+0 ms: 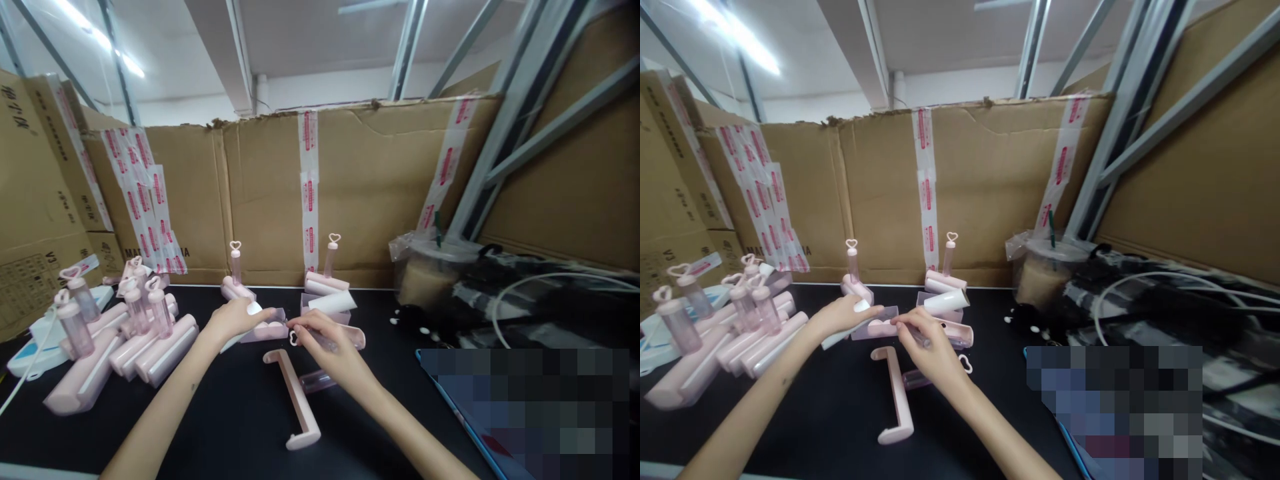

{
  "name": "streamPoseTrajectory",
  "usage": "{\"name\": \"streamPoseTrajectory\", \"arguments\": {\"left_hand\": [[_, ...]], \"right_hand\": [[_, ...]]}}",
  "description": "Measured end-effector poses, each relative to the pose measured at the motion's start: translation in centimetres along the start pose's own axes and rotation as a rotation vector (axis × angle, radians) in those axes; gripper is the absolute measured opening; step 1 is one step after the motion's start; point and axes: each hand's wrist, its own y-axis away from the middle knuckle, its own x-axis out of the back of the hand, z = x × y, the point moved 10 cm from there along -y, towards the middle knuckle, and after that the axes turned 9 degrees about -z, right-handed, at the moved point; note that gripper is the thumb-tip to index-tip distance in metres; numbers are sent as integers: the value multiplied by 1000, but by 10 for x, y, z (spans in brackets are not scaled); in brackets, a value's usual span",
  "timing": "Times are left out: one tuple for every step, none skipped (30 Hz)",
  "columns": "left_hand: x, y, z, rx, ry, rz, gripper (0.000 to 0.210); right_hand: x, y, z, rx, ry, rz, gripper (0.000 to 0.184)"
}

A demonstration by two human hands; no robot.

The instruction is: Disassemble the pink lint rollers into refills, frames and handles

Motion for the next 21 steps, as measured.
{"name": "streamPoseTrajectory", "arguments": {"left_hand": [[1, 4, 1, -26, -6, 5, 60], [1, 9, 2, -65, -6, 8, 58], [0, 15, 3, -120, 6, 2, 54], [-1, 22, 5, -187, 33, -6, 51], [-1, 28, 7, -260, 78, -12, 48], [0, 34, 9, -333, 137, -16, 46], [4, 39, 11, -398, 204, -5, 43], [10, 43, 13, -459, 274, 24, 40], [18, 46, 15, -515, 345, 67, 38], [26, 47, 19, -564, 409, 123, 38], [35, 47, 23, -607, 462, 182, 39], [42, 46, 28, -641, 504, 244, 42], [47, 43, 34, -668, 525, 294, 45], [49, 38, 40, -683, 520, 330, 46], [47, 31, 45, -681, 482, 349, 46], [40, 22, 51, -663, 400, 328, 45], [28, 13, 55, -636, 284, 276, 44], [13, 3, 58, -603, 160, 207, 43], [1, -4, 57, -581, 88, 154, 42], [-9, -8, 56, -564, 37, 115, 40], [-17, -11, 54, -552, 6, 90, 39]], "right_hand": [[2, 0, -3, 10, 0, 1, 22], [4, 1, -6, 20, -1, 8, 22], [8, 2, -8, 27, -1, 16, 22], [12, 2, -11, 30, 0, 27, 22], [16, 2, -13, 31, 2, 42, 23], [21, 3, -14, 34, 2, 64, 23], [26, 4, -16, 39, 4, 93, 24], [32, 5, -18, 49, 9, 129, 24], [38, 6, -21, 62, 18, 169, 24], [44, 8, -23, 77, 30, 210, 23], [48, 10, -25, 87, 43, 242, 22], [52, 11, -27, 93, 58, 265, 22], [54, 12, -27, 94, 72, 281, 22], [56, 13, -28, 90, 86, 292, 22], [59, 13, -27, 81, 102, 303, 22], [61, 14, -26, 67, 123, 318, 22], [64, 15, -26, 52, 148, 337, 22], [67, 15, -25, 37, 172, 358, 22], [70, 16, -24, 23, 191, 374, 22], [73, 16, -24, 13, 197, 385, 23], [75, 16, -24, 5, 185, 389, 23]]}}
